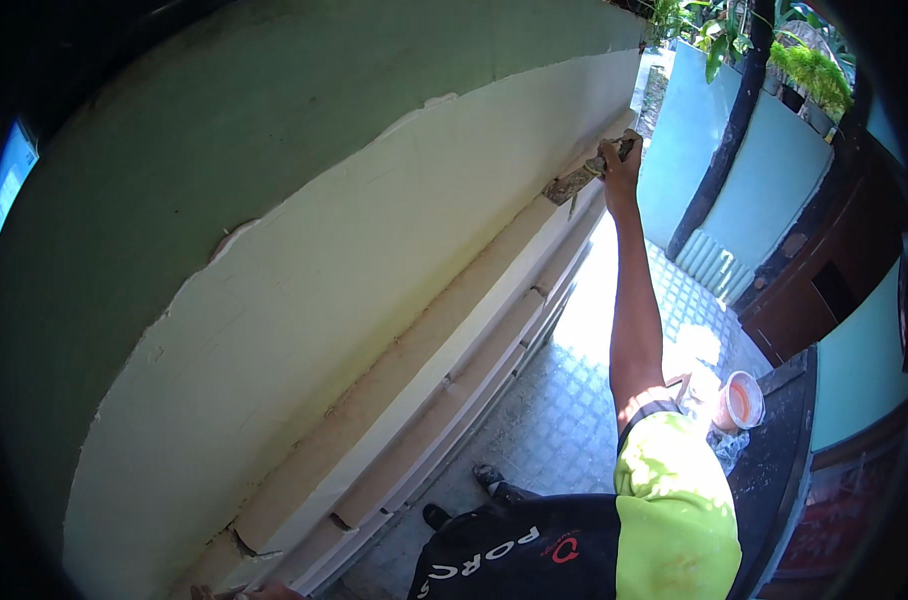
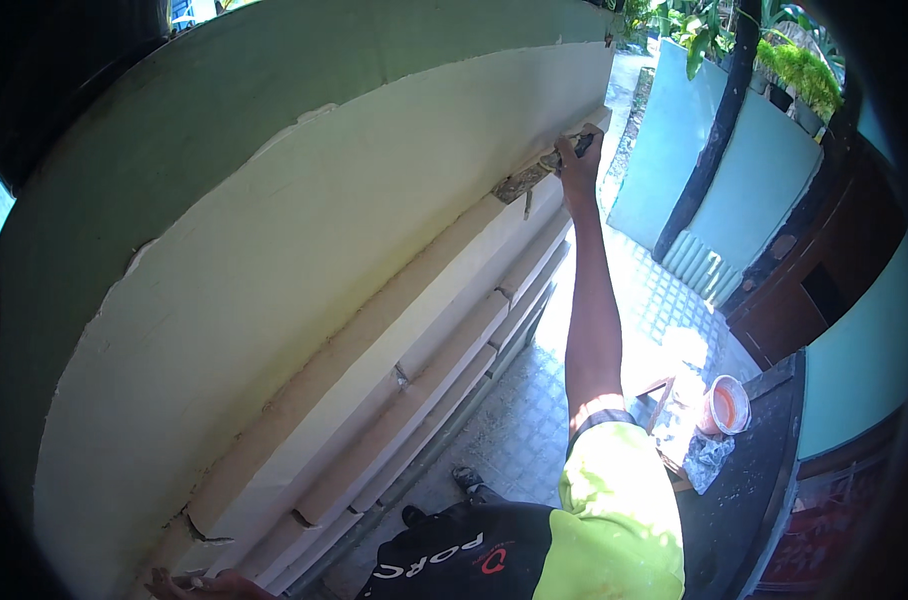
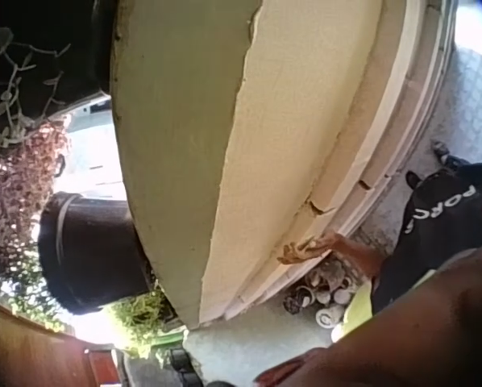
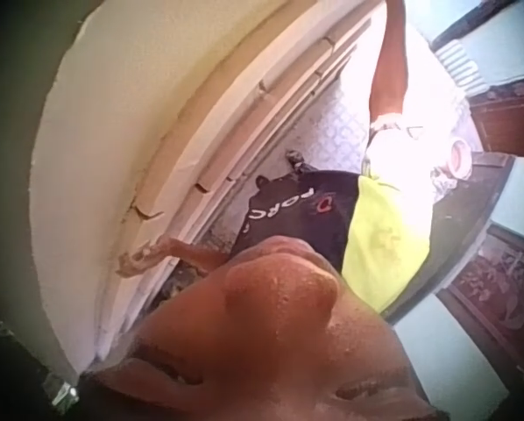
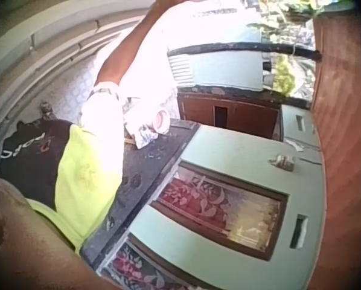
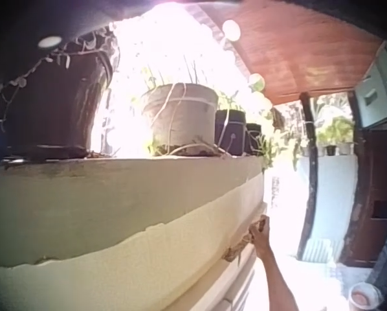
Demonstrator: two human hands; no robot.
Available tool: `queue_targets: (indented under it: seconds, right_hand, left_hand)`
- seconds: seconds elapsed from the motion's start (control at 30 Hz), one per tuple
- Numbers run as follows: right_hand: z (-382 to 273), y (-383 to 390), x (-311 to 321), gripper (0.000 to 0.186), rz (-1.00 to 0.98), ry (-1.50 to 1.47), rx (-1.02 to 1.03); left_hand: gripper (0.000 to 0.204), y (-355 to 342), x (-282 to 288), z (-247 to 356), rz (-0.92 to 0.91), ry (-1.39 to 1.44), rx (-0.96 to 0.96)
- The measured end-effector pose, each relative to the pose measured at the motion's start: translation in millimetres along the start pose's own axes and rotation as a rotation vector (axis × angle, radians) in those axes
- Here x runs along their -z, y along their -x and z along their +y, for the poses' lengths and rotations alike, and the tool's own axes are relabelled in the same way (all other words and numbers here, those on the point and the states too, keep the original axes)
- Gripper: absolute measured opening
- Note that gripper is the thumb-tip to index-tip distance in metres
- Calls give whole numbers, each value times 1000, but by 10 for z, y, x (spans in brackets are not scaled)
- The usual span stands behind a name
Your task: The recorder is using a putty knife to scrape and patch cracks in a concrete wall.
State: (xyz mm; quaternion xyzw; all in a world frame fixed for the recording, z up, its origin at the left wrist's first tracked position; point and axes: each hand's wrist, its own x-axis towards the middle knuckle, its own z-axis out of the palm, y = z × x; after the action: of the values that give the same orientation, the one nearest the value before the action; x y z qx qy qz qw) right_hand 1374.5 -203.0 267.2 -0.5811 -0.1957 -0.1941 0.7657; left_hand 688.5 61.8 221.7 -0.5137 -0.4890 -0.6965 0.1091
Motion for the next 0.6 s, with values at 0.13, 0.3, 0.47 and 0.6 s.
queue_targets:
  seconds: [0.13,0.3,0.47,0.6]
  right_hand:
    - [-252,215,-170,34,-72,7,135]
    - [156,-319,221,38,47,79,-51]
    - [-8,-168,148,39,-45,-19,71]
    - [50,-189,134,37,-73,3,-37]
  left_hand:
    - [57,247,51,124,-65,78,-511]
    - [52,661,-19,339,-327,229,-683]
    - [45,936,-35,610,-536,149,-676]
    - [50,1011,-90,895,-567,20,-669]
